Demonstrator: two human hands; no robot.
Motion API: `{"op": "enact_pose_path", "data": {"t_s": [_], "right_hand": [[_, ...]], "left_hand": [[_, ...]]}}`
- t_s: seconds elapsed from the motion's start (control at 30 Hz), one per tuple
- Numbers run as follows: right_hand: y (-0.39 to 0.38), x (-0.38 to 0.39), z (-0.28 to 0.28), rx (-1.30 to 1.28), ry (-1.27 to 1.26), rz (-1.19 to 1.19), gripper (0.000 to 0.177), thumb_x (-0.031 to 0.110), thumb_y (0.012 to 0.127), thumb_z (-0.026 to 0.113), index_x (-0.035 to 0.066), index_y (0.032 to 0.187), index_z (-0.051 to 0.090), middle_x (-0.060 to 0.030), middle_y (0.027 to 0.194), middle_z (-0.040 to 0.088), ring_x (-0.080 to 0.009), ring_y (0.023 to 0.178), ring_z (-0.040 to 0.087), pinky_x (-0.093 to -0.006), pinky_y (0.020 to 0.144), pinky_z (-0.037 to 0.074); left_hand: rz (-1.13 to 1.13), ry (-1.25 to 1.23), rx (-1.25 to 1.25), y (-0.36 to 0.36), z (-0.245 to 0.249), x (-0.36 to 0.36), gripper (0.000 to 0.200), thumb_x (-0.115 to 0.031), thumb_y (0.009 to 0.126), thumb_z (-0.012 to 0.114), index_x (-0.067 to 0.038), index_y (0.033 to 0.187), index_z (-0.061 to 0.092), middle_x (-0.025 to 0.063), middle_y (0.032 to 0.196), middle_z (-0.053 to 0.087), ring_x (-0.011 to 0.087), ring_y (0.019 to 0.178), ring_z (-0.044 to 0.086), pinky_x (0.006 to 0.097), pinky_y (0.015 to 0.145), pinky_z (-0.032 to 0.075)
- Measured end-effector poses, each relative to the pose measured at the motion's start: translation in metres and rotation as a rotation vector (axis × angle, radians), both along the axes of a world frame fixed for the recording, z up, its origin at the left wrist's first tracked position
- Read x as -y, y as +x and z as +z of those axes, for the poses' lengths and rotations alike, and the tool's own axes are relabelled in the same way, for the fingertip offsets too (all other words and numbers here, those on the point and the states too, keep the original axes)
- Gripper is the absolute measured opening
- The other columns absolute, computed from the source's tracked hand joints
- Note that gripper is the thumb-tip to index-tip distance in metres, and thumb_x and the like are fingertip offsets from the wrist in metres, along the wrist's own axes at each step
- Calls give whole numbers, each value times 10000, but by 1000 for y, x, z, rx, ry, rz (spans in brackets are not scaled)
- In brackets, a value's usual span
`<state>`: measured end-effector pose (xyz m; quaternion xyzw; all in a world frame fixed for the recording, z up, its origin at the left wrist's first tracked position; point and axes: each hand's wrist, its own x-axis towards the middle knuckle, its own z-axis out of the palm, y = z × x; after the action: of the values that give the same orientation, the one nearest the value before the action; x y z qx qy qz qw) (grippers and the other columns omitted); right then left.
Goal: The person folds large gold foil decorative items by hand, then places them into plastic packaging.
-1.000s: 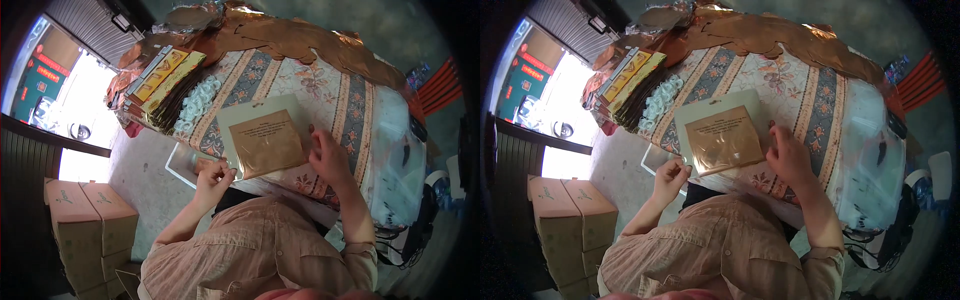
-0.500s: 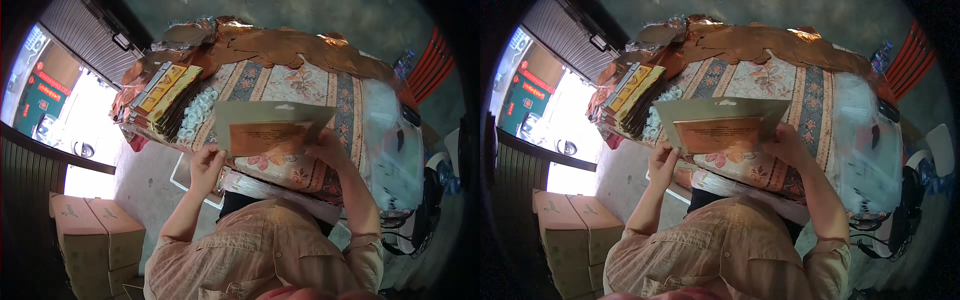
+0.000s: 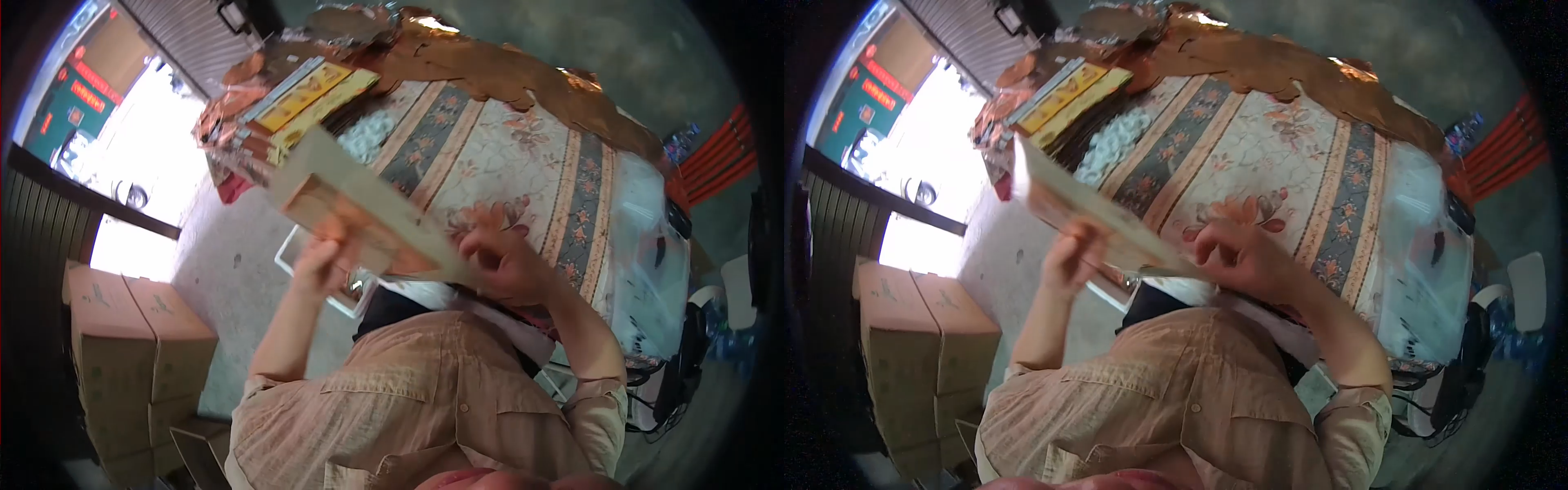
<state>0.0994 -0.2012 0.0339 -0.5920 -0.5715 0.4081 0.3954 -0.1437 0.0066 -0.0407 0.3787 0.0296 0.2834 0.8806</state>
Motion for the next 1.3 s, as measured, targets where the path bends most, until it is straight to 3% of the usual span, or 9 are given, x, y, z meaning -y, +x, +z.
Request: {"op": "enact_pose_path", "data": {"t_s": [0.1,0.33,0.4,0.47,0.57,0.8,1.03,1.13,1.3], "right_hand": [[10,-16,-18,-394,39,-202,95,35,857,667,26,929,607,-2,806,607,-45,711,548,-209,619,440],[30,-41,-41,-202,-24,-376,62,-17,885,608,6,923,566,-21,748,599,-82,707,581,-221,644,475],[32,-41,-45,-99,27,-413,67,-23,888,601,9,937,568,-8,767,597,-62,714,566,-201,646,460],[33,-40,-50,-130,46,-416,70,-26,889,600,13,938,569,0,777,596,-56,718,560,-198,647,456],[32,-38,-54,-189,27,-439,75,-30,889,597,18,940,569,15,801,590,-45,724,548,-194,646,447],[30,-35,-54,-219,-22,-451,68,-26,892,607,11,929,563,9,807,589,-28,699,528,-191,607,434],[25,-36,-47,-266,-37,-439,57,-29,902,572,21,924,555,0,813,589,-40,682,534,-199,582,425],[31,-38,-33,-159,-211,-329,37,-15,908,568,9,934,560,-34,828,605,-54,699,566,-209,590,444],[66,-72,-31,500,150,-194,133,90,850,642,20,949,589,-85,838,623,-178,726,609,-303,652,488]], "left_hand": [[22,-64,-96,-80,-18,-41,286,-205,840,684,-79,1051,536,76,1150,571,244,1183,517,400,1062,394],[551,-355,-757,-217,-210,-62,477,-243,945,498,-30,1367,435,147,1322,549,319,1196,544,500,1040,418],[638,-697,-758,-213,-270,-60,443,-237,958,439,-34,1351,449,154,1301,565,330,1180,555,510,1016,433],[582,-810,-505,-190,-294,-55,400,-235,970,382,-33,1300,481,151,1244,597,349,1118,585,506,971,467],[736,-755,-697,-151,-355,-73,316,-176,956,446,-28,1226,517,132,1067,650,312,970,632,466,878,527],[708,-543,-1238,-36,-343,-131,288,-247,885,625,-16,1057,610,112,991,649,274,883,624,408,751,511],[442,-290,-1164,20,-278,-90,230,-151,853,637,-13,1038,646,96,1040,672,230,911,624,326,766,492],[-15,614,-1107,5,-280,-83,266,-197,853,658,10,1019,651,96,958,695,198,862,640,321,744,501],[-500,1121,-1022,26,-91,-67,289,-252,879,657,3,1010,688,121,939,708,210,883,652,311,799,498]]}}
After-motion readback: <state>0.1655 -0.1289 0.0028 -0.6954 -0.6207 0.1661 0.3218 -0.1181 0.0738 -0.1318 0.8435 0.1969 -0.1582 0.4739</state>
